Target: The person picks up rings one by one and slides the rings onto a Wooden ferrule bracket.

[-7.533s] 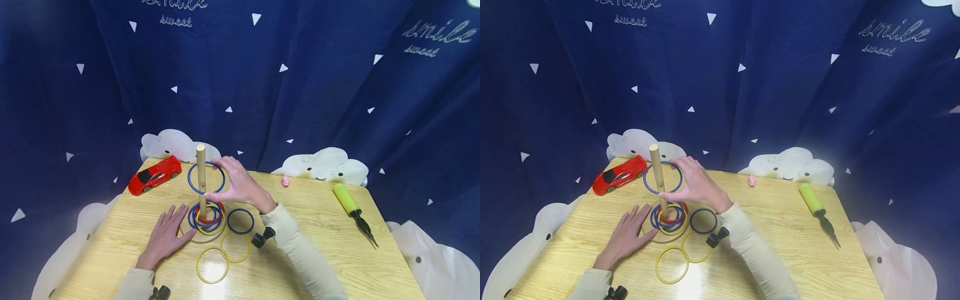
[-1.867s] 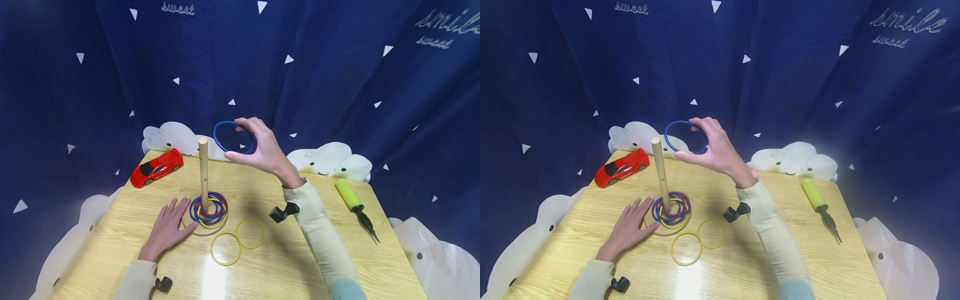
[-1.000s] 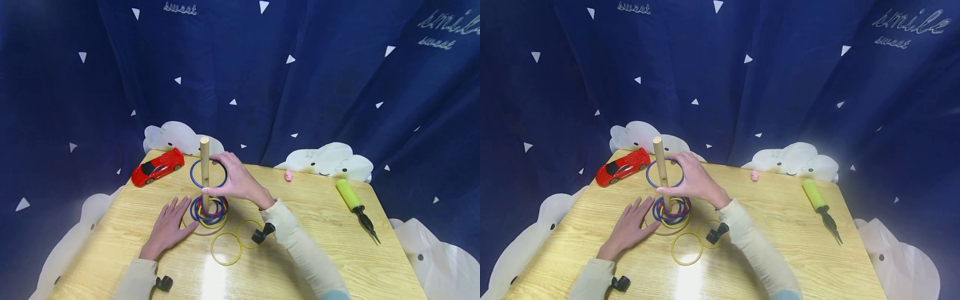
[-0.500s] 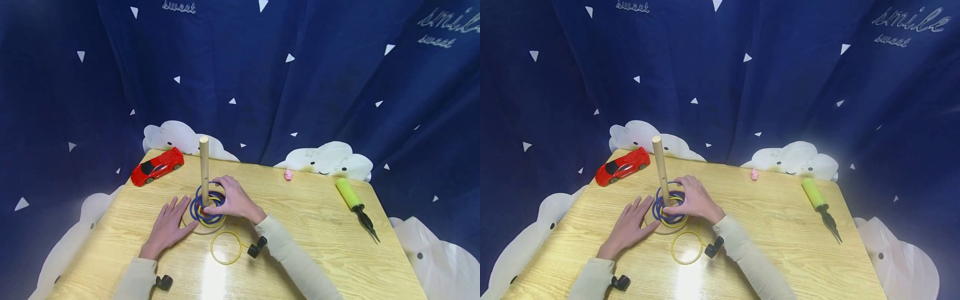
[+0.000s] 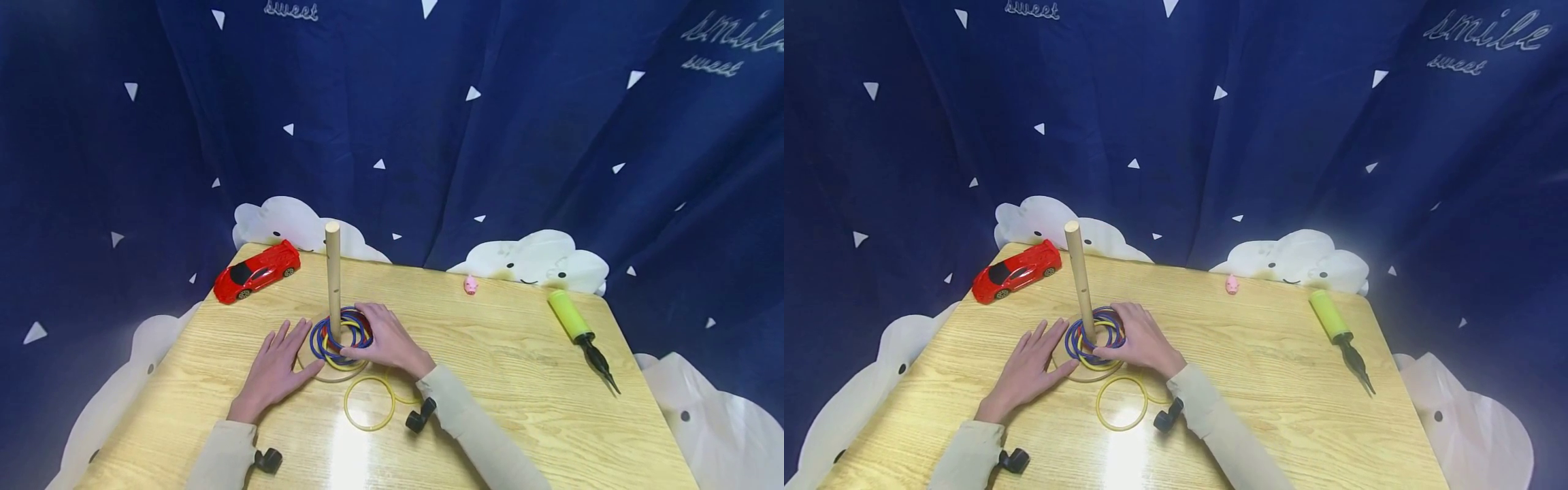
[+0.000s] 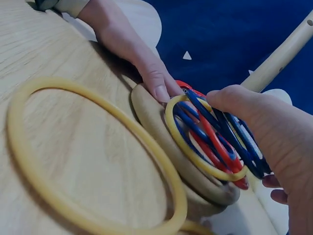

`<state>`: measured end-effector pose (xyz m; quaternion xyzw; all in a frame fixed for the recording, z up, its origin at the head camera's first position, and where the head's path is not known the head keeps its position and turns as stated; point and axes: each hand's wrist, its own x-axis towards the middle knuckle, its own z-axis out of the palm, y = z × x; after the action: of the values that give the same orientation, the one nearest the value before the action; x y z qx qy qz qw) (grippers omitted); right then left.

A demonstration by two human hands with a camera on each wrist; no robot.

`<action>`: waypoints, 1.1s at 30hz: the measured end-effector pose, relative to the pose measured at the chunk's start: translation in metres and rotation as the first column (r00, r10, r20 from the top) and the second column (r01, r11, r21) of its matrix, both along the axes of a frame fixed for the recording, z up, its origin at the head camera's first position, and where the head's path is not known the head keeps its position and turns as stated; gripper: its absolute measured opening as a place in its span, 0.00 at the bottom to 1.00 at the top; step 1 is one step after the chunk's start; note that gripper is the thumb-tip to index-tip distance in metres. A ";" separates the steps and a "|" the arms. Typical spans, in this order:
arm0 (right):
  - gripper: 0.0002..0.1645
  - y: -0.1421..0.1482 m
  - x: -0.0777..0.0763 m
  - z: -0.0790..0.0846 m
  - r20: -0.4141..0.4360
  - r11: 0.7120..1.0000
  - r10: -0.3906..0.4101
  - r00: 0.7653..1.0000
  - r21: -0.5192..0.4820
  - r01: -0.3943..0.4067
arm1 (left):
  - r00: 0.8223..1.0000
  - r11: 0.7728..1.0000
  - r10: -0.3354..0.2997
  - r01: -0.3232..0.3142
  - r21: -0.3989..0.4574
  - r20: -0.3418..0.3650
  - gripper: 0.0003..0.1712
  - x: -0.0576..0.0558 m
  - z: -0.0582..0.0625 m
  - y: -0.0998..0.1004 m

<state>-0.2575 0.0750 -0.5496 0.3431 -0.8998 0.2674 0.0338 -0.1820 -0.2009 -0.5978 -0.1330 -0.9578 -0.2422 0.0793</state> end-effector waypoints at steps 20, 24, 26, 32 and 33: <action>0.56 0.073 0.042 -0.021 0.130 0.984 -0.113 0.985 -0.120 0.129 | 1.000 1.000 -0.004 0.004 0.014 0.007 0.53 0.001 0.000 -0.001; 0.58 0.089 0.053 -0.028 0.162 0.981 -0.133 0.978 -0.118 0.153 | 1.000 1.000 -0.006 0.006 0.009 0.004 0.53 0.002 0.000 -0.001; 0.60 0.096 0.058 -0.032 0.168 0.980 -0.144 0.975 -0.110 0.164 | 1.000 1.000 -0.005 0.005 0.008 0.003 0.54 0.003 0.001 -0.001; 0.65 0.114 0.072 -0.039 0.125 0.981 -0.153 0.980 -0.104 0.166 | 1.000 1.000 -0.003 0.003 0.005 0.015 0.54 0.002 0.002 0.000; 0.65 0.117 0.074 -0.040 0.114 0.982 -0.147 0.983 -0.104 0.159 | 1.000 1.000 -0.004 0.004 0.005 0.017 0.54 0.002 0.002 0.000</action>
<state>-0.1838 0.1916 -0.5894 0.2557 -0.9075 0.3323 0.0258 -0.1801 -0.2007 -0.5956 -0.1325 -0.9576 -0.2459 0.0710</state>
